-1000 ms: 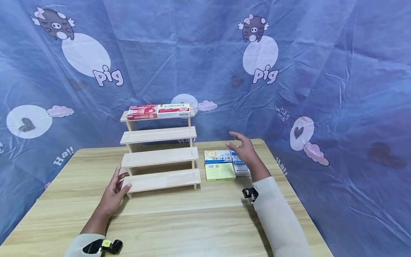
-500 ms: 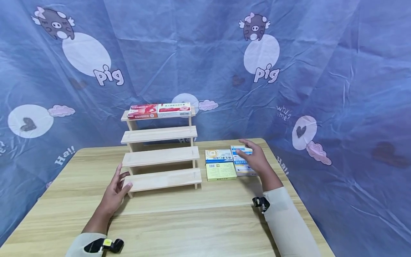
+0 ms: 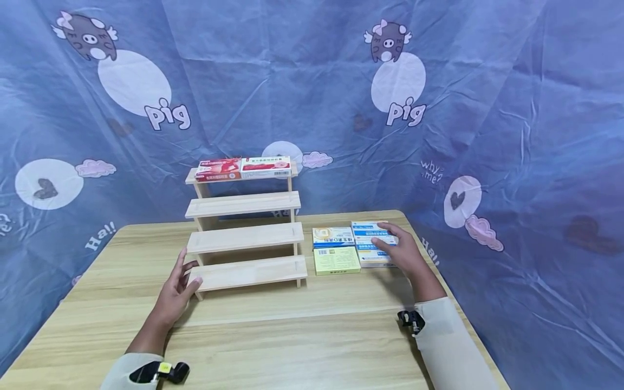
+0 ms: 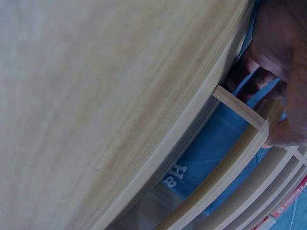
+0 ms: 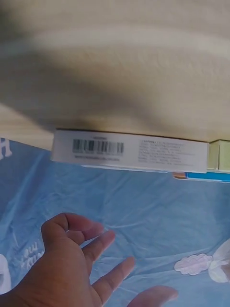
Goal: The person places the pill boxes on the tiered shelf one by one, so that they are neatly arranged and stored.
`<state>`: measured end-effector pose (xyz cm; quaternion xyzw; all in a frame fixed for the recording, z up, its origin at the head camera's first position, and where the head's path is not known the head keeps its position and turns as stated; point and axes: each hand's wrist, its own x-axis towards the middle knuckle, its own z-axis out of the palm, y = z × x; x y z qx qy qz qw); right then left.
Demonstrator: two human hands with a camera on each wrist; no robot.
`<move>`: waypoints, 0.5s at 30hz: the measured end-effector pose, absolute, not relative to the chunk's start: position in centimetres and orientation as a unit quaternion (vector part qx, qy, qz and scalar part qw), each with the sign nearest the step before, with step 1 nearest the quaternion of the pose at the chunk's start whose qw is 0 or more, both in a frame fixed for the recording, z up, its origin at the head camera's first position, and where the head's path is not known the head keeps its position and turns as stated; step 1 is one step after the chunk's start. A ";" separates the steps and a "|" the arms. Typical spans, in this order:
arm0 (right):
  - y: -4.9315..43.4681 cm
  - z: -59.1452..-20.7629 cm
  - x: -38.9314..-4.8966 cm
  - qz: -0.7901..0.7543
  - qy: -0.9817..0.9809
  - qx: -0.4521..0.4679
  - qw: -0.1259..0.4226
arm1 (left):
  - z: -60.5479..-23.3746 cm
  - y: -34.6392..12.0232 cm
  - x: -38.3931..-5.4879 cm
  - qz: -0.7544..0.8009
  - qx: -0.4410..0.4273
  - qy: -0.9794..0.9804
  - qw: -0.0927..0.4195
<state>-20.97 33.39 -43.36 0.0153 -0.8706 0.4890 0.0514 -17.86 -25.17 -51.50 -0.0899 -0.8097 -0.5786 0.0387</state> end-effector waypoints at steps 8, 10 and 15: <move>34.5 -43.8 -20.0 0.491 -0.870 -0.007 0.055 | -51.1 -25.1 -17.6 -0.572 -0.086 -0.815 0.037; 34.8 -44.0 -19.9 0.493 -0.868 -0.012 0.054 | -51.1 -25.1 -17.7 -0.573 -0.088 -0.814 0.036; 35.5 -44.4 -19.4 0.476 -0.878 -0.004 0.053 | -51.4 -25.0 -17.8 -0.577 -0.092 -0.810 0.040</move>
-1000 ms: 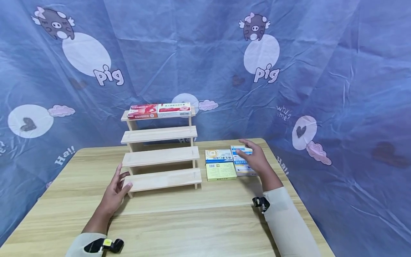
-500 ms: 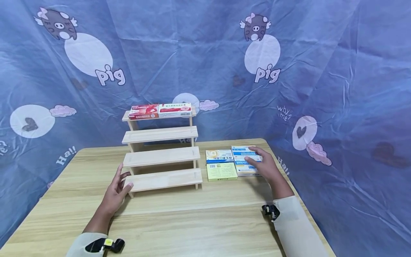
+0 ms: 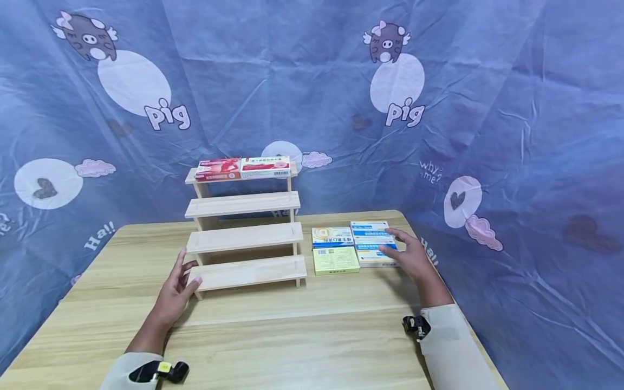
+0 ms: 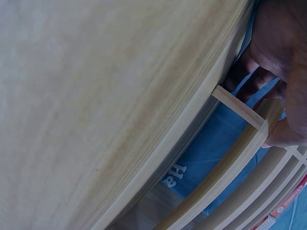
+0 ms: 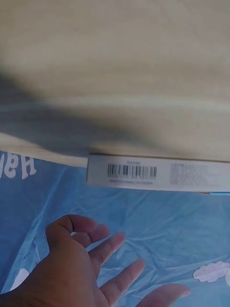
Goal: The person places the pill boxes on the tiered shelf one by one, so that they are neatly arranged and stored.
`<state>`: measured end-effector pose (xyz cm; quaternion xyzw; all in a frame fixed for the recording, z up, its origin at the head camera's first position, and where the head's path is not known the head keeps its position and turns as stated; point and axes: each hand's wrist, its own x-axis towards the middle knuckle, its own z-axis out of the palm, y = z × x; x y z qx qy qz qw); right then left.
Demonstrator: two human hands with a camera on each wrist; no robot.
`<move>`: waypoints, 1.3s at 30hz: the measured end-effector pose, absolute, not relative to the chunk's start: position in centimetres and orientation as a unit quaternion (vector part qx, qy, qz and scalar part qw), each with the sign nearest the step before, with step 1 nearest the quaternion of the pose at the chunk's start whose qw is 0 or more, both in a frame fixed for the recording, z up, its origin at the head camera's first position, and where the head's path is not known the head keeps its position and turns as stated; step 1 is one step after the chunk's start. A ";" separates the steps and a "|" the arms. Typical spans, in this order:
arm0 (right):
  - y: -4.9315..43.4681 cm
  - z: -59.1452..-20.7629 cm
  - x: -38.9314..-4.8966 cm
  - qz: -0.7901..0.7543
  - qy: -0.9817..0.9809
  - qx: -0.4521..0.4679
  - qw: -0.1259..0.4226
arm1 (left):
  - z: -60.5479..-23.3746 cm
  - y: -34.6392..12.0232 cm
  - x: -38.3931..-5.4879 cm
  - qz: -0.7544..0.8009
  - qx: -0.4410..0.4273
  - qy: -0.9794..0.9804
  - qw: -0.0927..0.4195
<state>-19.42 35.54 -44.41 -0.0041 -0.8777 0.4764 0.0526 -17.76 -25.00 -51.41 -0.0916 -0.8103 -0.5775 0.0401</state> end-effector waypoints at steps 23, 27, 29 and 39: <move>36.9 -46.7 -19.1 0.484 -0.871 -0.004 0.079 | -51.4 -25.2 -17.7 -0.579 -0.081 -0.811 0.032; 37.5 -47.5 -19.1 0.516 -0.852 -0.007 0.085 | -51.3 -25.1 -17.9 -0.578 -0.086 -0.811 0.030; 37.8 -47.9 -19.2 0.540 -0.838 -0.005 0.081 | -51.3 -25.2 -17.9 -0.579 -0.086 -0.810 0.030; 38.4 -49.0 -19.4 0.532 -0.844 -0.015 0.063 | -51.1 -25.1 -17.6 -0.583 -0.083 -0.808 0.028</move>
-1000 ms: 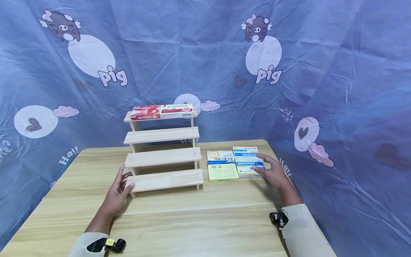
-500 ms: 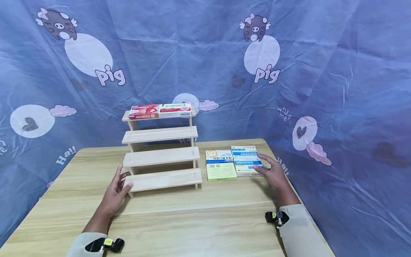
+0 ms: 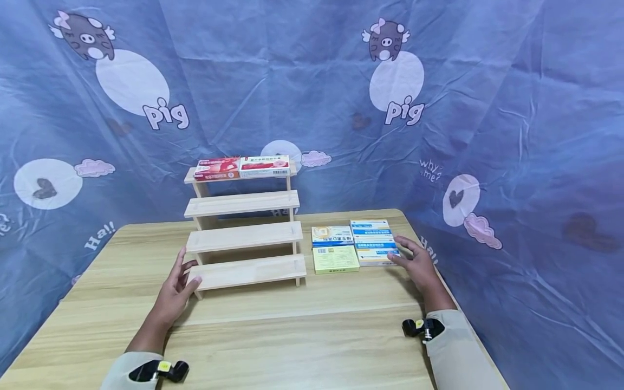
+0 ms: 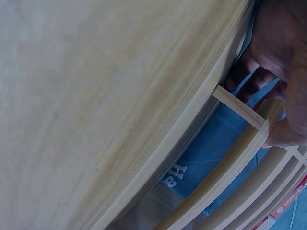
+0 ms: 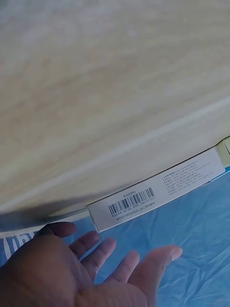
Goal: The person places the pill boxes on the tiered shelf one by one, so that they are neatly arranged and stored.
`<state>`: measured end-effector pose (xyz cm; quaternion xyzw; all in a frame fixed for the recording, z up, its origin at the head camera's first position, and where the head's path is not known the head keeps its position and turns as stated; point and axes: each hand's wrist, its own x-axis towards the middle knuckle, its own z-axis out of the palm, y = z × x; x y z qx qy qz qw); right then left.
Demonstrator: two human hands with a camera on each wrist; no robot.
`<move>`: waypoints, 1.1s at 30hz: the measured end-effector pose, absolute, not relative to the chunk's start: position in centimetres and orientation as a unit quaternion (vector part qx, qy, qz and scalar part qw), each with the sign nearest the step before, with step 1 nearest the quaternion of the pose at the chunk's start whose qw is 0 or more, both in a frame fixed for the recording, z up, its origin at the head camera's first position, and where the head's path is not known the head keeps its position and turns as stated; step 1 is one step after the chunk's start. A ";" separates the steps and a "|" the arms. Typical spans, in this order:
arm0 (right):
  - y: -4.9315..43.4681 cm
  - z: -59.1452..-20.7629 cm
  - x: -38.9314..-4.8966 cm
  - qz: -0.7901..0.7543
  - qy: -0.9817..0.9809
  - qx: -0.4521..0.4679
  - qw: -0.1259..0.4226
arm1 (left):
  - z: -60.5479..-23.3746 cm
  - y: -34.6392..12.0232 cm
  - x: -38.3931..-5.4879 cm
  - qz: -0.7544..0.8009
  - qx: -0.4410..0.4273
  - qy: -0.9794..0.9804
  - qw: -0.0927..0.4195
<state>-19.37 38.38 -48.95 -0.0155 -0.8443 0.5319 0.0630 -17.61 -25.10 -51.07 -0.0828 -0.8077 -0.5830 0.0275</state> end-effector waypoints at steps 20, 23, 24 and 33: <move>38.7 -49.7 -20.7 0.501 -0.865 -0.021 -0.008 | -51.0 -25.2 -17.7 -0.578 -0.085 -0.811 0.032; 38.8 -49.8 -20.9 0.488 -0.873 -0.018 -0.014 | -51.1 -25.1 -17.6 -0.574 -0.080 -0.815 0.034; 38.7 -49.8 -21.0 0.486 -0.874 -0.017 -0.016 | -51.2 -25.1 -17.5 -0.575 -0.080 -0.814 0.034; 38.9 -49.9 -21.2 0.478 -0.878 -0.018 -0.019 | -51.2 -25.0 -17.6 -0.590 -0.090 -0.802 0.040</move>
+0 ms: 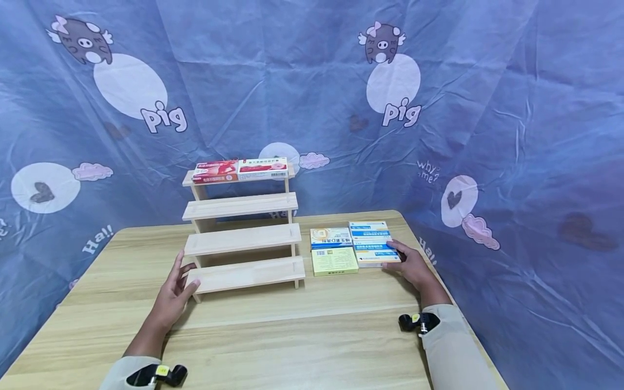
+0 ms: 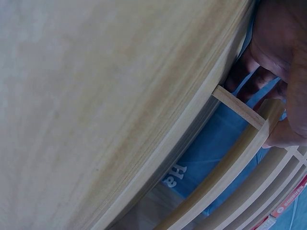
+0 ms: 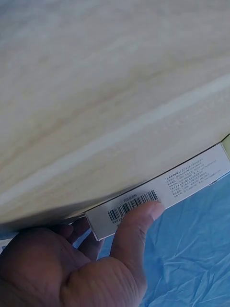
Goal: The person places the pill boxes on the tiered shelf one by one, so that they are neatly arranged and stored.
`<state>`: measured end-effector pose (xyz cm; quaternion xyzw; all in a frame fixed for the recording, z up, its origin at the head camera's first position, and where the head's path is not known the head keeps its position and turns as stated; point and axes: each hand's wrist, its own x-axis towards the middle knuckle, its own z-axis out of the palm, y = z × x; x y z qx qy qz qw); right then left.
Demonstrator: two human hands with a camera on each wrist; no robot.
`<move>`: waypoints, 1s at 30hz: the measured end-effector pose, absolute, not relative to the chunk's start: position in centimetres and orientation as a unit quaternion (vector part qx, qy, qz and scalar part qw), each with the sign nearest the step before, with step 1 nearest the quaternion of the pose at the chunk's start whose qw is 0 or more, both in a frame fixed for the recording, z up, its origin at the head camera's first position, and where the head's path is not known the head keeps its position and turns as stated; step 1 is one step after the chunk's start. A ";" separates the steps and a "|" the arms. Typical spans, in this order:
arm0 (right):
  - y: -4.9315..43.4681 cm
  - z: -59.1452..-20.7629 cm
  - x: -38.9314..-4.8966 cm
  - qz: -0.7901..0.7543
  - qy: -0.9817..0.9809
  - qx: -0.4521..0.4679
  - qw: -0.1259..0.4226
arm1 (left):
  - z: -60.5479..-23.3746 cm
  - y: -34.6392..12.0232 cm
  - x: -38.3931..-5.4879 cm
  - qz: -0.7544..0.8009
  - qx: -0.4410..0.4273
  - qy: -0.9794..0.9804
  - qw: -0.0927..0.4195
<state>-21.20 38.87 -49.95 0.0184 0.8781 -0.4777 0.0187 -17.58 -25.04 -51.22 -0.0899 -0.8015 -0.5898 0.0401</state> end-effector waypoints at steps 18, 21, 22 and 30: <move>38.6 -49.4 -20.3 -0.444 0.895 0.038 0.019 | -51.3 -25.1 -17.6 -0.593 -0.083 -0.800 0.033; 38.6 -49.3 -20.1 -0.448 0.893 0.044 0.014 | -51.3 -25.1 -17.6 -0.591 -0.084 -0.802 0.033; 38.6 -49.3 -20.0 -0.449 0.892 0.043 0.013 | -51.3 -25.1 -17.6 -0.588 -0.085 -0.803 0.034; 39.4 -49.5 -19.6 -0.469 0.883 0.000 -0.019 | -51.4 -25.2 -17.6 -0.586 -0.086 -0.805 0.031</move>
